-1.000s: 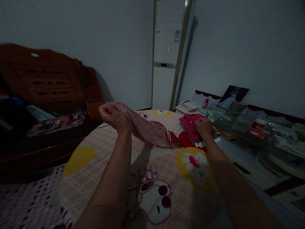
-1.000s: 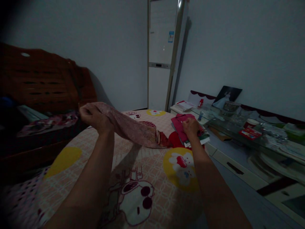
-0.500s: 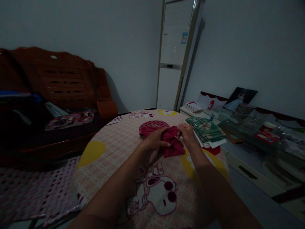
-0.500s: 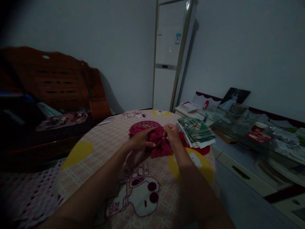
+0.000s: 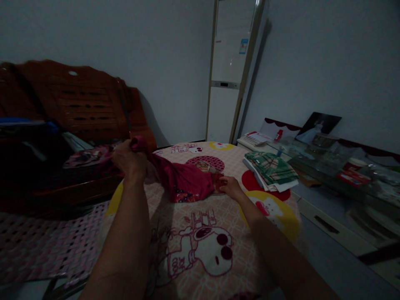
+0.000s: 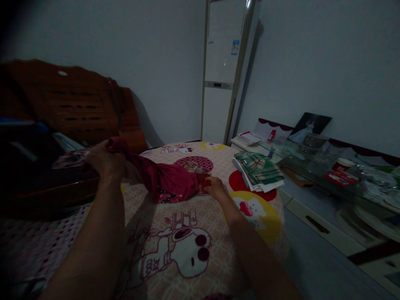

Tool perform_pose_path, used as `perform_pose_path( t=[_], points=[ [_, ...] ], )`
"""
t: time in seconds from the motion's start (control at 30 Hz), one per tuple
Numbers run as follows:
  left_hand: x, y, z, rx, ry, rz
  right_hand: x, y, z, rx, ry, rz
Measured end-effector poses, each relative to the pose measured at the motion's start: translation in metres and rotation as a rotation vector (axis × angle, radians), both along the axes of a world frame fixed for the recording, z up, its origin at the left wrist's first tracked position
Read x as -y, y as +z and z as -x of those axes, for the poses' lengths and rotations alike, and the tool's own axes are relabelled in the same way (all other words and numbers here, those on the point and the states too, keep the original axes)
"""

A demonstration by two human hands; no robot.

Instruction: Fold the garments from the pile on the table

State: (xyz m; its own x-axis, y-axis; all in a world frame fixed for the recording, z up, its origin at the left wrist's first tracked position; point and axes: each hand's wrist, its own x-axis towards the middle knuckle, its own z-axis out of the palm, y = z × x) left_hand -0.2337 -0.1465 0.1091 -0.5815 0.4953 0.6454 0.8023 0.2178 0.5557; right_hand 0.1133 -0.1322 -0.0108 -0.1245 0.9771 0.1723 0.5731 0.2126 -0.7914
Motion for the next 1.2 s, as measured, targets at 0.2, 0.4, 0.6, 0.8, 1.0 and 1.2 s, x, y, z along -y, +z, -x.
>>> perform_pose_path(
  t=[0.2, 0.4, 0.6, 0.8, 1.0, 1.2],
  points=[
    [0.0, -0.007, -0.031, -0.099, -0.289, 0.05, 0.003, 0.006, 0.094, -0.445, 0.324, 0.238],
    [-0.019, -0.064, -0.072, -0.226, -0.985, 0.574, 0.002, 0.003, 0.092, -0.459, 0.24, 0.206],
    [-0.036, -0.079, -0.107, -0.358, -1.064, 0.695, 0.001, -0.001, 0.029, -0.488, -0.059, 0.17],
    [-0.049, -0.087, -0.125, -0.317, -0.759, 0.73, 0.008, 0.001, -0.01, -0.471, -0.211, 0.219],
    [-0.058, -0.076, -0.078, -0.035, -0.296, 0.526, 0.017, -0.001, -0.026, -0.495, -0.239, 0.194],
    [-0.059, -0.06, -0.002, 0.254, 0.137, 0.221, 0.023, -0.007, -0.026, -0.507, -0.226, 0.176]
  ],
)
